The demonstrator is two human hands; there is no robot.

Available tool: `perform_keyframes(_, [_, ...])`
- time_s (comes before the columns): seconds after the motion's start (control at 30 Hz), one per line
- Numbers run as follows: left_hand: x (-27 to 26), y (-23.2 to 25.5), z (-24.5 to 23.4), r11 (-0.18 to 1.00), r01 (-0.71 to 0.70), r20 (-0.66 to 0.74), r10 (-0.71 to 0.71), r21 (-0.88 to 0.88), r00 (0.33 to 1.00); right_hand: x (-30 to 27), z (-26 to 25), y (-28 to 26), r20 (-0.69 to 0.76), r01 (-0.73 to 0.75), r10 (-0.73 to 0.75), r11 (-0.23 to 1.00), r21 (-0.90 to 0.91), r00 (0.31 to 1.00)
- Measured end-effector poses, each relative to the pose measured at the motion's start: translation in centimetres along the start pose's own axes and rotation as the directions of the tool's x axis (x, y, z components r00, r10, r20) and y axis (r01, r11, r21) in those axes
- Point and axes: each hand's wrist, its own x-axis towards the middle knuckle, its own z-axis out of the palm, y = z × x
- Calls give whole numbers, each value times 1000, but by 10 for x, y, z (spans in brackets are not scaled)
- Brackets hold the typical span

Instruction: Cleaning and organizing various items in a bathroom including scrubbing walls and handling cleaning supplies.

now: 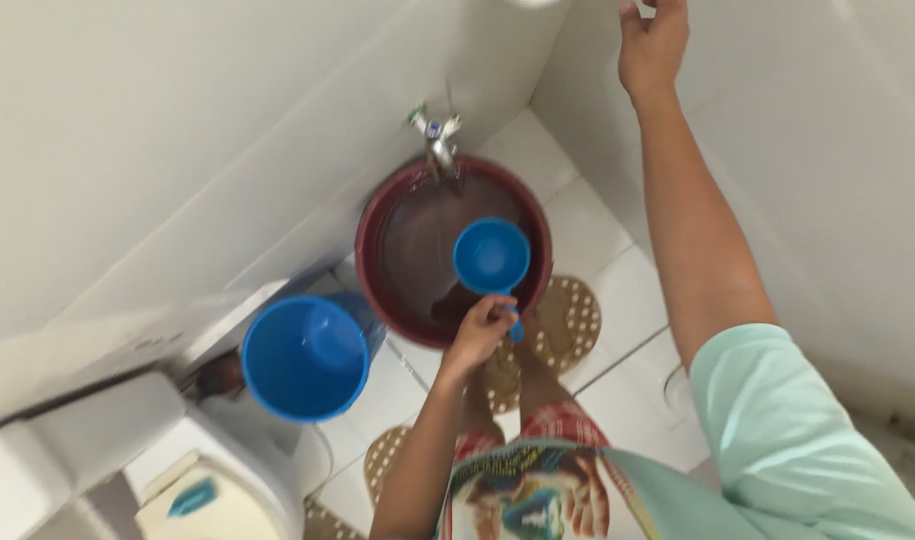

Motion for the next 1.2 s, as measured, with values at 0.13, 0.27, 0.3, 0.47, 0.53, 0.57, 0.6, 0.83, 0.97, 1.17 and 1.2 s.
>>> perform_keyframes(0.13, [16,53,15,978,206,-32,-207,-46,978,59,17,-6,196,-589,559,720,367,806])
perform_keyframes(0.27, [49,45,31,993,105,-106,-109,-50,988,78,32,-5,359,-715,635,488,500,684])
perform_keyframes(0.3, [57,47,35,987,153,-116,-157,-41,981,81,36,-1,398,-755,665,413,509,632])
perform_keyframes(0.47, [89,79,48,995,10,-200,-30,-100,979,27,24,31,486,-690,591,175,702,644])
perform_keyframes(0.53, [113,103,51,996,-2,-275,-24,-94,961,-15,5,34,492,-634,578,56,771,651])
perform_keyframes(0.57, [127,105,53,984,-104,-308,55,-146,950,-45,-4,39,576,-646,559,-93,758,596])
perform_keyframes(0.6, [140,107,56,960,-203,-342,129,-193,931,-76,-15,43,654,-643,527,-239,727,543])
perform_keyframes(0.83, [184,148,74,904,-244,-222,173,-352,960,-232,-59,9,844,-681,513,-564,468,155])
perform_keyframes(0.97, [181,106,80,786,-255,-135,217,-563,967,-285,-60,-11,831,-775,554,-501,385,55])
perform_keyframes(1.17, [163,108,71,758,-123,-26,139,-640,990,-483,-4,-15,629,-825,777,349,-444,-10])
perform_keyframes(1.2, [160,108,69,764,-105,-3,133,-637,991,-504,5,-23,667,-704,741,432,-564,-80])
